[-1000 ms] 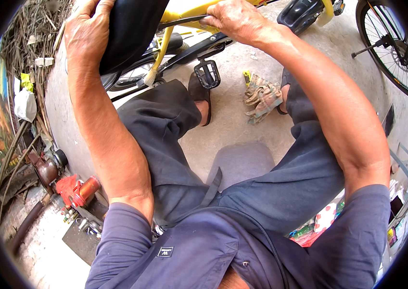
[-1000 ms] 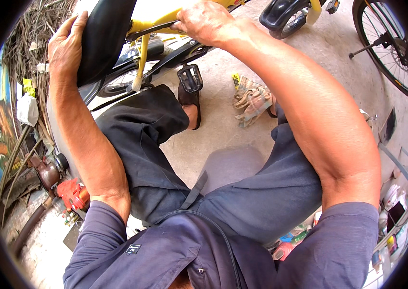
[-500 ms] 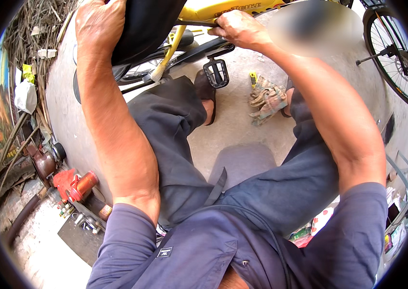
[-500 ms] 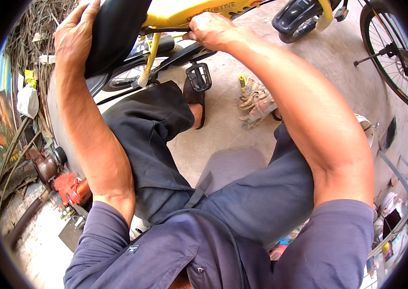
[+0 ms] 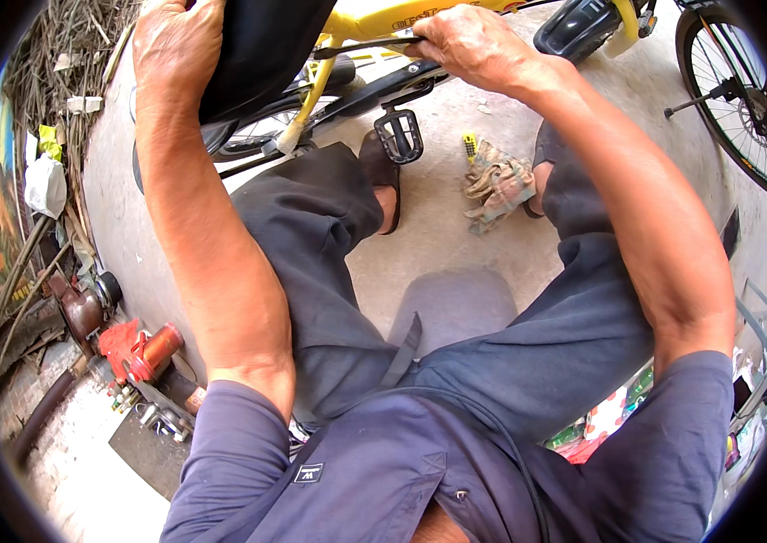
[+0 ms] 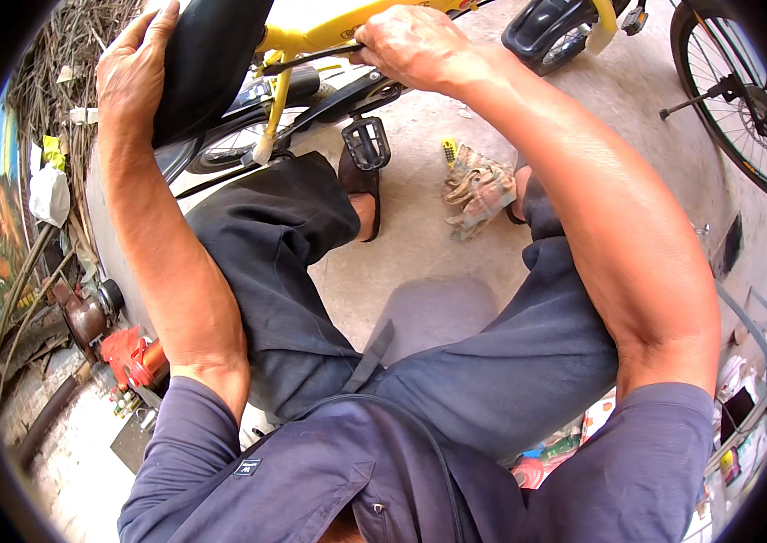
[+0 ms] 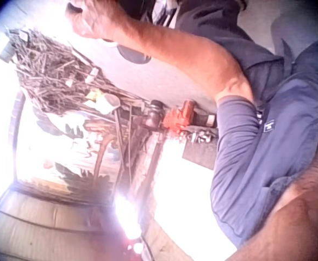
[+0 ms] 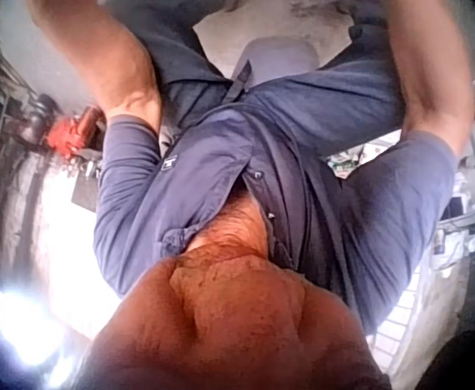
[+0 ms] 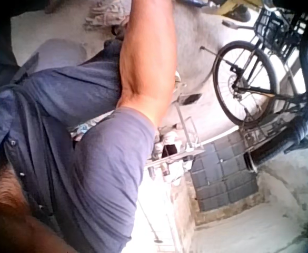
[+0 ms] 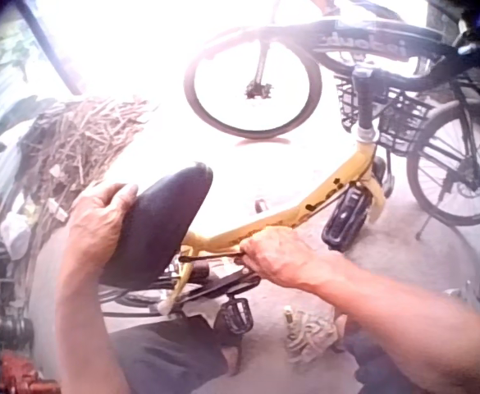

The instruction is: The person sits on the floor and uses a screwdriver to tighten a bolt on the frame of a yellow bicycle near the seat post. The person holds the bicycle frame steady with one hand while turning the screwdriver with the other.

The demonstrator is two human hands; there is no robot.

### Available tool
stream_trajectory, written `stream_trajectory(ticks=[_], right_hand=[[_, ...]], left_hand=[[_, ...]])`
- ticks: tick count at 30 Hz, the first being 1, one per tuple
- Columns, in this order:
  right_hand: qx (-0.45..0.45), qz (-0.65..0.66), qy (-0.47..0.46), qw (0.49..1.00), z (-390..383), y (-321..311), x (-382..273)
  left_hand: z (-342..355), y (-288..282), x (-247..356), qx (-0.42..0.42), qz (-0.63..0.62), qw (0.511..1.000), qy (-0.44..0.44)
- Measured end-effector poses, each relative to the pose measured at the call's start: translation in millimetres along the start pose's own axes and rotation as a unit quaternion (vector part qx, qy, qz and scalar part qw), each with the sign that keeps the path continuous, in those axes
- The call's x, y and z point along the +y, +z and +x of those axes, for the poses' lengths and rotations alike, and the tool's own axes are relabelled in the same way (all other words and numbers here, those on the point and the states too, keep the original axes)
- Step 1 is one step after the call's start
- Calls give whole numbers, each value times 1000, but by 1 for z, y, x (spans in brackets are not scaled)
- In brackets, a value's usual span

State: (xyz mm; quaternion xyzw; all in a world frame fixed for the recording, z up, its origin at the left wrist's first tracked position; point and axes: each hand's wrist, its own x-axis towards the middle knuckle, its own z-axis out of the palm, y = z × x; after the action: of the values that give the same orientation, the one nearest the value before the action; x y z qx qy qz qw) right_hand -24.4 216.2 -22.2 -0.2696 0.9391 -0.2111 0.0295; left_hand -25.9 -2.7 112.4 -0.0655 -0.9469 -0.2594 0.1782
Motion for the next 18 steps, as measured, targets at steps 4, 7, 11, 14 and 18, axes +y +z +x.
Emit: stream_trajectory(ticks=[4,7,11,14,18], right_hand=[[88,-18,-52,995,4,-2,9],[89,-29,-46,995,3,-7,11],[71,-58,-25,995,2,-20,6],[64,-68,-40,995,4,-20,11],[58,-66,-66,994,5,-23,9]], left_hand=[[19,4,-42,-40,-20,995,-87],[20,5,-49,-35,-4,997,-74],[20,4,-51,-33,-4,996,-83],[19,6,-46,-33,-10,995,-93],[18,5,-44,-33,-4,996,-84]])
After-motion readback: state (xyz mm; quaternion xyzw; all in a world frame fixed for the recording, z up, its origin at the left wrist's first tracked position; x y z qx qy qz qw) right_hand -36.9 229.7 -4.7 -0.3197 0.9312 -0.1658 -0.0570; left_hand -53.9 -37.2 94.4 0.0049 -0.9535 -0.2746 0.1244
